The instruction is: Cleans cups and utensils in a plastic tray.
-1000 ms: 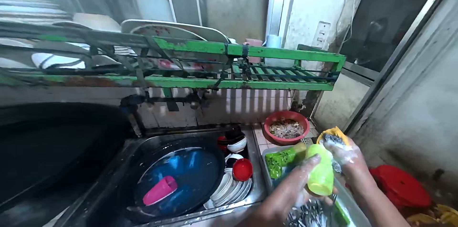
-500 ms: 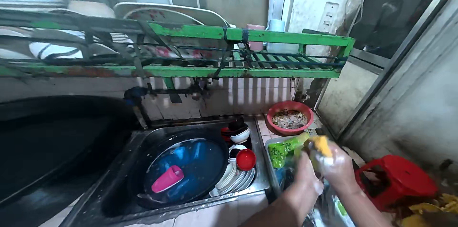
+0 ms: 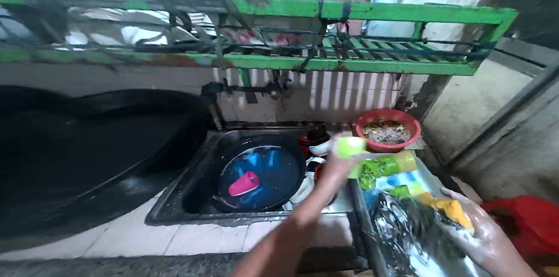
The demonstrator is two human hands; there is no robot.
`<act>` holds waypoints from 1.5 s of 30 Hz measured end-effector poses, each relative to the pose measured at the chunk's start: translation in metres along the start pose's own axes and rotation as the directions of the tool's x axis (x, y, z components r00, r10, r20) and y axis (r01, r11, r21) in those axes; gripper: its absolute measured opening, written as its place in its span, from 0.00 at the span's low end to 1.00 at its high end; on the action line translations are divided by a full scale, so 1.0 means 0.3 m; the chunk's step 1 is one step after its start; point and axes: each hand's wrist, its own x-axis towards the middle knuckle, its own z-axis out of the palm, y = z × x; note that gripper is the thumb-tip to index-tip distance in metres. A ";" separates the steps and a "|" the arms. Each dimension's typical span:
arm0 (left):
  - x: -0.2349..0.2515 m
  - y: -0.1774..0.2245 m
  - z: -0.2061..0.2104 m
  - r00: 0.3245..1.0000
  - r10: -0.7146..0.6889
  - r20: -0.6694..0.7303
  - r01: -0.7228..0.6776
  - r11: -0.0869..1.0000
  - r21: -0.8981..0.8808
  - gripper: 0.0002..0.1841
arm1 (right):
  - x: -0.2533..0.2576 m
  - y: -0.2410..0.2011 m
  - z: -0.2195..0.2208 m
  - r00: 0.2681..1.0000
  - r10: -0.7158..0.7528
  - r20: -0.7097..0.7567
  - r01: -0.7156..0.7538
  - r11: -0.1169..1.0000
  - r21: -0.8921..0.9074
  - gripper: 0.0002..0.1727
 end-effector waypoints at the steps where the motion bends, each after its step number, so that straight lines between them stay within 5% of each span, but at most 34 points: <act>1: 0.042 -0.027 -0.107 0.995 0.059 -0.075 -0.044 0.981 0.192 0.46 | -0.032 -0.002 -0.051 0.993 0.095 0.065 -0.093 0.995 -0.028 0.33; 2: 0.076 -0.057 -0.216 0.987 0.096 -0.133 -0.040 0.927 0.372 0.45 | -0.062 -0.024 -0.105 0.959 0.235 0.156 -0.225 0.971 -0.077 0.33; 4: 0.113 -0.102 -0.397 0.977 0.050 -0.208 0.093 0.778 0.621 0.31 | -0.075 -0.067 -0.176 0.771 0.533 0.349 -0.468 0.846 -0.257 0.31; 6: 0.132 -0.116 -0.443 0.962 0.011 -0.271 0.181 0.717 0.673 0.21 | -0.065 -0.076 -0.168 0.550 0.692 0.466 -0.463 0.718 -0.520 0.28; 8: 0.149 -0.086 -0.343 0.980 0.045 -0.194 0.093 0.761 0.643 0.19 | -0.058 -0.087 -0.110 0.418 0.770 0.482 -0.352 0.626 -0.695 0.27; 11: 0.131 -0.028 -0.070 0.999 -0.042 0.006 0.028 0.753 0.657 0.35 | -0.050 -0.162 -0.008 0.372 0.820 0.435 -0.248 0.540 -0.804 0.23; 13: 0.089 -0.027 0.087 0.985 -0.136 0.110 -0.003 0.612 0.791 0.49 | -0.055 -0.184 0.050 0.350 0.836 0.424 -0.205 0.510 -0.836 0.21; 16: 0.028 -0.061 0.232 0.966 -0.063 0.251 -0.206 0.395 0.895 0.42 | -0.045 -0.163 0.067 0.323 0.836 0.443 -0.170 0.512 -0.842 0.23; 19: 0.024 -0.082 0.292 0.942 -0.031 0.334 -0.292 0.411 0.863 0.36 | -0.005 -0.061 0.004 0.279 0.810 0.516 -0.229 0.578 -0.783 0.27; 21: 0.057 -0.112 0.296 0.945 -0.058 0.321 -0.234 0.566 0.790 0.39 | 0.042 -0.022 -0.072 0.326 0.770 0.549 -0.361 0.638 -0.680 0.31; 25: 0.114 -0.128 0.270 0.985 -0.079 0.155 0.021 0.937 0.349 0.41 | 0.102 -0.058 -0.181 0.620 0.706 0.342 -0.712 0.689 -0.132 0.26; 29: 0.056 -0.057 0.289 0.951 -0.230 0.204 0.281 0.921 -0.269 0.37 | 0.177 -0.092 -0.094 0.706 0.705 0.072 -0.659 0.615 0.434 0.25; 32: -0.042 0.000 0.355 0.906 -0.298 0.301 0.401 0.831 -0.385 0.29 | 0.224 -0.195 0.022 0.806 0.583 -0.101 -0.513 0.773 0.373 0.31; 35: -0.096 0.043 0.344 0.852 -0.315 0.419 0.453 0.845 -0.285 0.27 | 0.257 -0.237 0.068 0.867 0.462 -0.189 -0.405 0.872 0.275 0.27; 39: -0.039 0.090 0.217 0.709 -0.209 0.674 0.271 0.962 0.012 0.42 | 0.314 -0.130 0.001 0.757 0.652 0.050 -0.449 0.463 0.764 0.20; 41: 0.005 0.094 0.180 0.772 -0.114 0.626 0.166 0.986 -0.025 0.33 | 0.295 -0.108 -0.019 0.792 0.590 0.160 -0.413 0.323 0.852 0.14; 43: 0.033 0.085 0.180 0.889 -0.030 0.456 0.104 0.985 -0.140 0.21 | 0.273 -0.140 -0.008 0.800 0.580 0.157 -0.509 0.516 0.689 0.17; 45: 0.060 0.072 0.206 0.943 0.006 0.333 0.054 0.984 -0.170 0.17 | 0.261 -0.214 0.026 0.849 0.526 0.050 -0.514 0.800 0.309 0.20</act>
